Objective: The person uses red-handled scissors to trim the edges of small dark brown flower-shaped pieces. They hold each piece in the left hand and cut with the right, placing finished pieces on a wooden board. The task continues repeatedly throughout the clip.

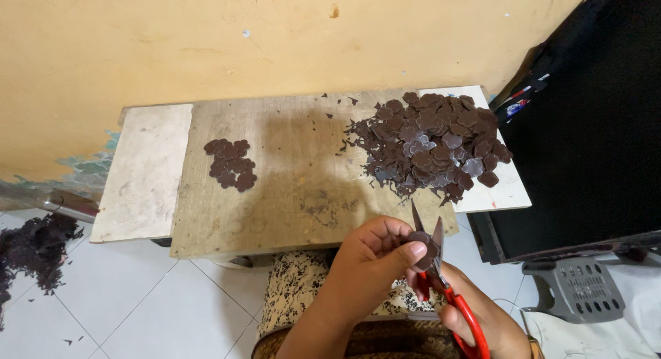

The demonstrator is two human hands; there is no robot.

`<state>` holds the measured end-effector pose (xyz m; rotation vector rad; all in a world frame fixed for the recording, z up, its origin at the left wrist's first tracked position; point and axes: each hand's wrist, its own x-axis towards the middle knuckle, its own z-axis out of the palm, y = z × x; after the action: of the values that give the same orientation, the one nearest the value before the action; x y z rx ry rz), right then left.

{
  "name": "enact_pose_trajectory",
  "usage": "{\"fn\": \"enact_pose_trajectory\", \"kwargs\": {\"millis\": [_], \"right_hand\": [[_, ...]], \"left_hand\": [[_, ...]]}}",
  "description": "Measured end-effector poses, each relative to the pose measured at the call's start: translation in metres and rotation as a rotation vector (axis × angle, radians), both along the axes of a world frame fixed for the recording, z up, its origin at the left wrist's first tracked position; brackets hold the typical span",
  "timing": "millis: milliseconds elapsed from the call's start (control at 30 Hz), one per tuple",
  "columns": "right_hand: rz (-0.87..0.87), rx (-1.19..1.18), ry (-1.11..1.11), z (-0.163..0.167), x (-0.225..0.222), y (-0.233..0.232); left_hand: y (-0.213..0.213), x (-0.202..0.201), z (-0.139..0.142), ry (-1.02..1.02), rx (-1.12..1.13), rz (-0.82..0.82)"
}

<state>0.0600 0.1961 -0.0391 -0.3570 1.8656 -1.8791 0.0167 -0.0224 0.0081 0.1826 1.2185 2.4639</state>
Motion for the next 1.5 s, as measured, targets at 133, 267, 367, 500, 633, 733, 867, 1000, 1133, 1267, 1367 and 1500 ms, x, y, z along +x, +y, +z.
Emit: {"fn": "enact_pose_trajectory", "kwargs": {"millis": [133, 267, 367, 500, 633, 733, 867, 1000, 1133, 1267, 1367, 1500], "right_hand": [[-0.013, -0.010, 0.146, 0.001, -0.002, -0.003], [-0.015, 0.055, 0.103, 0.008, -0.006, -0.005], [-0.061, 0.069, 0.112, 0.016, -0.005, -0.010], [-0.066, -0.033, 0.136, 0.022, -0.006, -0.023], [-0.104, 0.037, 0.131, 0.022, -0.010, -0.029], [-0.134, 0.034, 0.116, 0.020, -0.009, -0.032], [-0.127, 0.027, 0.101, 0.023, -0.008, -0.032], [-0.119, 0.082, 0.134, 0.027, -0.012, -0.032], [-0.105, 0.105, 0.159, 0.026, -0.014, -0.029], [-0.082, 0.134, 0.190, 0.020, -0.019, -0.026], [-0.092, 0.146, 0.149, 0.019, -0.019, -0.025], [-0.088, 0.124, 0.123, 0.020, -0.018, -0.026]], "left_hand": [[0.000, -0.001, 0.001, 0.049, -0.074, 0.066], [0.000, -0.001, 0.002, 0.026, -0.092, 0.078], [0.001, -0.002, 0.002, 0.015, -0.082, 0.096], [0.004, -0.003, 0.001, 0.027, -0.053, 0.134], [0.006, -0.001, 0.001, 0.023, -0.059, 0.171], [0.005, 0.000, 0.002, -0.006, -0.093, 0.173], [0.005, -0.002, 0.001, -0.007, -0.090, 0.168], [0.003, -0.004, -0.001, -0.006, -0.092, 0.176], [0.000, -0.006, -0.002, -0.005, -0.055, 0.168], [-0.001, -0.005, 0.002, 0.004, -0.031, 0.187], [-0.002, -0.005, 0.006, 0.000, -0.078, 0.199], [-0.001, -0.006, 0.009, 0.008, -0.076, 0.212]]}}
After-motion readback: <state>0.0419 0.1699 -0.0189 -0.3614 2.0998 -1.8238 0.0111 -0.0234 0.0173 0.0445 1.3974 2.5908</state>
